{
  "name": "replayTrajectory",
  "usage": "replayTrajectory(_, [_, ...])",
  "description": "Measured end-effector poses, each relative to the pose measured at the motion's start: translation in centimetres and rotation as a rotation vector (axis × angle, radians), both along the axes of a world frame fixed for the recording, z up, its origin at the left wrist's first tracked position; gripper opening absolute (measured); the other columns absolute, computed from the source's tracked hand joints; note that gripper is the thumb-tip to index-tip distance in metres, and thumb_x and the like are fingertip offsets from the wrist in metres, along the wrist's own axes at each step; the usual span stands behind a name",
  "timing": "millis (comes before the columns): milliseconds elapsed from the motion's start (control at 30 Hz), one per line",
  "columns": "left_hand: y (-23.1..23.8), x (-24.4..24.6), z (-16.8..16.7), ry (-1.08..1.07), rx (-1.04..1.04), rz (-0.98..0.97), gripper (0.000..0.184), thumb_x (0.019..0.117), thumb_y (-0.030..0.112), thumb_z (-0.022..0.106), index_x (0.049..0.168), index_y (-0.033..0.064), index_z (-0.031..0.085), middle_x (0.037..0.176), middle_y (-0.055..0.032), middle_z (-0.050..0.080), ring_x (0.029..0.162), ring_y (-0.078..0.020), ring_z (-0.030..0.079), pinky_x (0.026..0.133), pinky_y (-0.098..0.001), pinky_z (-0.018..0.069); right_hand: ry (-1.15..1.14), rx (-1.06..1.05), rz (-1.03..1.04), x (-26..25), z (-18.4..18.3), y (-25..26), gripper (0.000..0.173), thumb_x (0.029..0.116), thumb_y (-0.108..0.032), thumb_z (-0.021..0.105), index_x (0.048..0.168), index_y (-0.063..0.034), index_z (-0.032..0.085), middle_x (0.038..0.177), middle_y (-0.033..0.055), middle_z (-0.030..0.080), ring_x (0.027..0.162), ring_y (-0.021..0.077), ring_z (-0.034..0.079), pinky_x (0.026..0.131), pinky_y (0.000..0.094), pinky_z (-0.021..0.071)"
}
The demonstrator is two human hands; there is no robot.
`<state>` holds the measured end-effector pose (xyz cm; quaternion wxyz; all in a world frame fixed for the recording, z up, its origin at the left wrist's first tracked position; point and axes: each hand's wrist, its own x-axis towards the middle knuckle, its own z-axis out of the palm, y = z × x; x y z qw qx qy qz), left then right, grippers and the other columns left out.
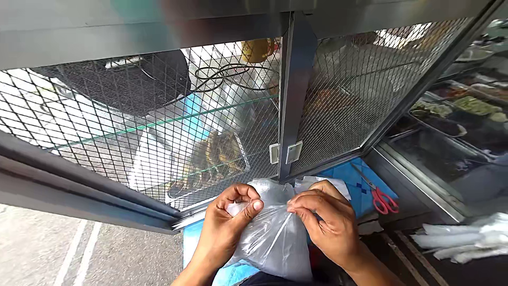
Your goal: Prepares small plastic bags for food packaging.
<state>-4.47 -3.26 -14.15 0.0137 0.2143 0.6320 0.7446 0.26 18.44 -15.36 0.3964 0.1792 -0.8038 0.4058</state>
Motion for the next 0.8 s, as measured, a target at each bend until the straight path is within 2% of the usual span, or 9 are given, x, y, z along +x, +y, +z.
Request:
replayTrajectory(100, [-0.8,-0.5,0.1,-0.002,-0.056,-0.095,0.018,0.0894,0.031,0.078,0.093,0.0138,0.073,0.08,0.0012,0.068,0.07,-0.0034,0.065,0.063,-0.017,0.0554,-0.068,0.006,0.022,0.2,-0.4,-0.1,0.009,0.0946,-0.024,0.074,0.097,-0.0148,0.074,0.087,-0.0061,0.071,0.089,0.005,0.063,0.084,0.0226,0.0522])
replayTrajectory(200, [-1.5,-1.2,-0.3,0.01,0.013,-0.238,0.016,0.0913,0.023,0.077,0.098,0.0114,0.068,0.101,-0.0084,0.073,0.096,-0.0144,0.071,0.085,-0.0262,0.0585,-0.148,-0.003,0.052,0.5,-1.1,0.0,0.013,0.094,-0.028,0.074,0.098,-0.0153,0.076,0.085,-0.0064,0.069,0.088,0.0049,0.061,0.083,0.0227,0.0514])
replayTrajectory(233, [-1.5,-1.2,-0.5,0.009,0.039,-0.243,0.016,0.0908,0.022,0.077,0.098,0.0107,0.068,0.102,-0.0105,0.074,0.096,-0.0161,0.072,0.085,-0.0274,0.0592,-0.167,-0.017,0.066,0.5,-1.4,0.1,0.014,0.0951,-0.029,0.073,0.095,-0.0149,0.076,0.084,-0.0061,0.069,0.086,0.0047,0.062,0.081,0.0228,0.0515])
replayTrajectory(333, [-0.9,-0.8,-0.9,-0.032,0.108,-0.189,0.018,0.0853,0.019,0.082,0.092,0.0126,0.067,0.084,-0.0035,0.071,0.077,-0.0081,0.07,0.072,-0.0215,0.0589,-0.213,-0.052,0.114,0.7,-2.0,0.1,0.02,0.1002,-0.026,0.067,0.092,-0.0114,0.077,0.079,-0.0039,0.071,0.079,0.0052,0.061,0.078,0.0237,0.0496])
replayTrajectory(433, [-0.5,-0.5,-1.8,-0.102,0.134,-0.148,0.021,0.0829,0.023,0.084,0.088,0.0144,0.065,0.075,0.0022,0.065,0.066,-0.0022,0.064,0.063,-0.0174,0.0557,-0.236,-0.025,0.128,0.8,-2.2,0.0,0.027,0.105,-0.028,0.059,0.094,-0.0096,0.075,0.078,-0.0016,0.071,0.075,0.0066,0.063,0.078,0.0262,0.0502])
replayTrajectory(533, [-0.3,-0.3,-2.9,-0.204,0.183,-0.18,0.022,0.0831,0.028,0.085,0.085,0.0162,0.066,0.071,0.0052,0.063,0.062,0.0002,0.061,0.06,-0.0159,0.0543,-0.228,-0.029,0.129,0.7,-2.2,-0.1,0.031,0.1065,-0.028,0.055,0.093,-0.0082,0.075,0.078,-0.0003,0.071,0.075,0.0072,0.063,0.078,0.0273,0.0497])
replayTrajectory(600, [-0.6,-0.3,-3.6,-0.233,0.18,-0.258,0.02,0.0873,0.032,0.081,0.088,0.0159,0.069,0.073,0.0054,0.065,0.065,0.0002,0.062,0.061,-0.0162,0.0544,-0.201,-0.075,0.164,0.5,-2.2,-0.2,0.029,0.1057,-0.026,0.057,0.093,-0.0076,0.076,0.084,0.0014,0.071,0.085,0.0085,0.065,0.082,0.0269,0.0528])
replayTrajectory(700, [-1.4,-0.6,-5.1,-0.187,0.067,-0.432,0.015,0.0943,0.035,0.073,0.092,0.0199,0.073,0.078,0.0108,0.068,0.069,0.0044,0.062,0.064,-0.0138,0.0524,-0.253,-0.405,0.438,0.5,-1.8,-0.5,0.026,0.1074,-0.021,0.054,0.1,-0.0038,0.072,0.1,0.0055,0.071,0.098,0.0111,0.067,0.088,0.0288,0.0574])
replayTrajectory(800, [-1.9,-1.0,-6.2,-0.199,0.025,-0.59,0.015,0.0974,0.035,0.069,0.089,0.0233,0.071,0.076,0.0145,0.066,0.069,0.0073,0.06,0.063,-0.012,0.0502,-0.514,-1.009,0.723,1.0,-0.8,-0.8,0.025,0.1079,-0.029,0.051,0.099,-0.0142,0.068,0.084,0.0,0.072,0.077,0.0082,0.071,0.072,0.0274,0.0611])
